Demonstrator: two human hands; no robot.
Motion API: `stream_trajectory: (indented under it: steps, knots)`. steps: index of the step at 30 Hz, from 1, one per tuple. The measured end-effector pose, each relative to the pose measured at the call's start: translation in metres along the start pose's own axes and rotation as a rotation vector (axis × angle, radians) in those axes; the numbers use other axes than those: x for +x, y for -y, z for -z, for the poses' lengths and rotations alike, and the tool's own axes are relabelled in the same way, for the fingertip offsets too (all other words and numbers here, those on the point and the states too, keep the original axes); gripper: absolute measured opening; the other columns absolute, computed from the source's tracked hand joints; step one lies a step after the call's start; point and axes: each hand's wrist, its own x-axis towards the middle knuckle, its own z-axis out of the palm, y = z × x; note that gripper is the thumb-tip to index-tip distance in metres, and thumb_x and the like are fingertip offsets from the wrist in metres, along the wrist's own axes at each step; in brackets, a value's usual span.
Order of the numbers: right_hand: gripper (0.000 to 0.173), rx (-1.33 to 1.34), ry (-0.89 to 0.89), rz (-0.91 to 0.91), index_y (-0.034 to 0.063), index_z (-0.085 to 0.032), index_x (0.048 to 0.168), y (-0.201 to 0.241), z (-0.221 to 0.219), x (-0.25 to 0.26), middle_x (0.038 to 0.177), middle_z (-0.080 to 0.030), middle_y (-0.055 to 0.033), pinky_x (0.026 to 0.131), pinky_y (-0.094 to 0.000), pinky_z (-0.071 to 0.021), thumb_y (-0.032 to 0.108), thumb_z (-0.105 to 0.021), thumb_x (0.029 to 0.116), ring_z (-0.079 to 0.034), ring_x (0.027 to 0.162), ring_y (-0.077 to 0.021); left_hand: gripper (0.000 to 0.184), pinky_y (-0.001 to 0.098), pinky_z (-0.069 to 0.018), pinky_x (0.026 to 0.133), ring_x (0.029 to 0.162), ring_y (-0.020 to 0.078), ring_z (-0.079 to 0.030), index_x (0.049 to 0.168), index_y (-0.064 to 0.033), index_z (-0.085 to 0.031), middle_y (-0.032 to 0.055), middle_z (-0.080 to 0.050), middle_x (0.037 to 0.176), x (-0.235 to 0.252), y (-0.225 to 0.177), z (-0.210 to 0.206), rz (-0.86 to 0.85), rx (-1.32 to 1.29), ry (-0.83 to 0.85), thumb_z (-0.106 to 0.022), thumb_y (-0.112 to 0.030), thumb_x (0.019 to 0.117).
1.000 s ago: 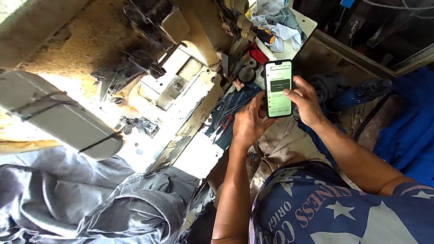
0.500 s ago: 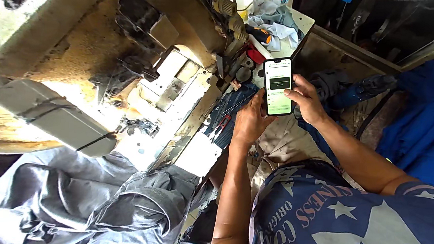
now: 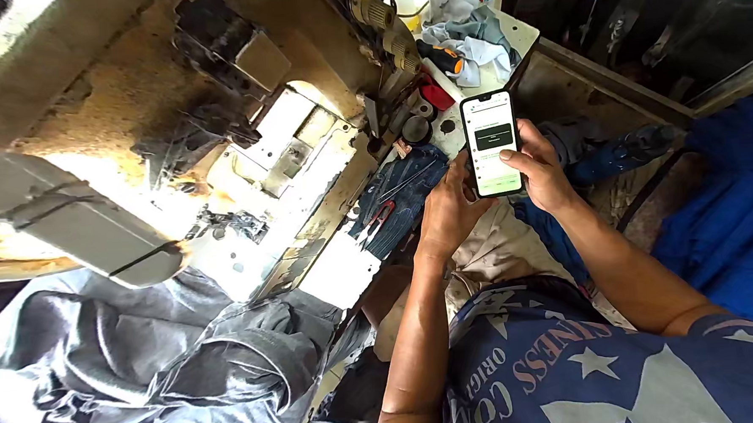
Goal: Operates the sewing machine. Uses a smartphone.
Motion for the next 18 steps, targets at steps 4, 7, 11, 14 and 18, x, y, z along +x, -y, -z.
stream_trajectory:
  steps: [4,7,11,14,18]
  knots:
    - [0.046,0.058,-0.007,-0.025,0.0019,-0.039,0.147,-0.002,0.000,0.000,0.128,-0.062,-0.0168,0.096,-0.0452,-0.0594,0.015,-0.047,0.1029,-0.067,0.113,-0.0266,0.101,0.0360,-0.0592,0.066,0.076,0.0162,-0.065,0.159,-0.0147,-0.036,0.0045,-0.068,0.103,0.000,-0.003,-0.004,0.011,0.017,-0.015,-0.093,-0.029,0.0768]
    - [0.048,0.304,-0.004,-0.098,0.0100,-0.033,0.150,-0.006,-0.003,-0.001,0.129,-0.061,-0.0151,0.095,-0.0476,-0.0588,0.026,-0.044,0.1062,-0.066,0.114,-0.0264,0.101,0.0366,-0.0582,0.062,0.070,0.0158,-0.063,0.160,-0.0153,-0.032,0.0031,-0.066,0.094,0.000,-0.006,-0.007,0.034,0.028,-0.004,-0.091,-0.030,0.0797]
    - [0.053,0.664,0.072,-0.228,0.0153,-0.039,0.150,-0.013,0.001,-0.005,0.136,-0.060,-0.0152,0.101,-0.0529,-0.0535,0.048,-0.025,0.1113,-0.062,0.123,-0.0288,0.104,0.0403,-0.0586,0.060,0.064,0.0158,-0.063,0.165,-0.0190,-0.022,0.0002,-0.066,0.081,0.000,-0.009,-0.007,0.058,0.107,0.021,-0.086,-0.037,0.0846]
    - [0.069,0.850,0.125,-0.280,0.0128,-0.043,0.149,-0.015,0.001,-0.003,0.142,-0.056,-0.0204,0.104,-0.0567,-0.0506,0.063,-0.022,0.1066,-0.058,0.128,-0.0353,0.112,0.0438,-0.0582,0.060,0.064,0.0178,-0.064,0.167,-0.0162,-0.010,0.0000,-0.066,0.076,-0.002,-0.011,-0.007,0.056,0.171,-0.021,-0.084,-0.038,0.0865]
    - [0.078,0.891,0.133,-0.278,0.0117,-0.042,0.150,-0.015,-0.001,0.001,0.144,-0.053,-0.0281,0.103,-0.0627,-0.0494,0.068,-0.014,0.1037,-0.060,0.122,-0.0449,0.114,0.0353,-0.0585,0.058,0.063,0.0093,-0.063,0.167,-0.0212,0.002,-0.0067,-0.066,0.078,-0.016,-0.004,0.003,0.028,0.097,-0.040,-0.082,-0.034,0.0895]
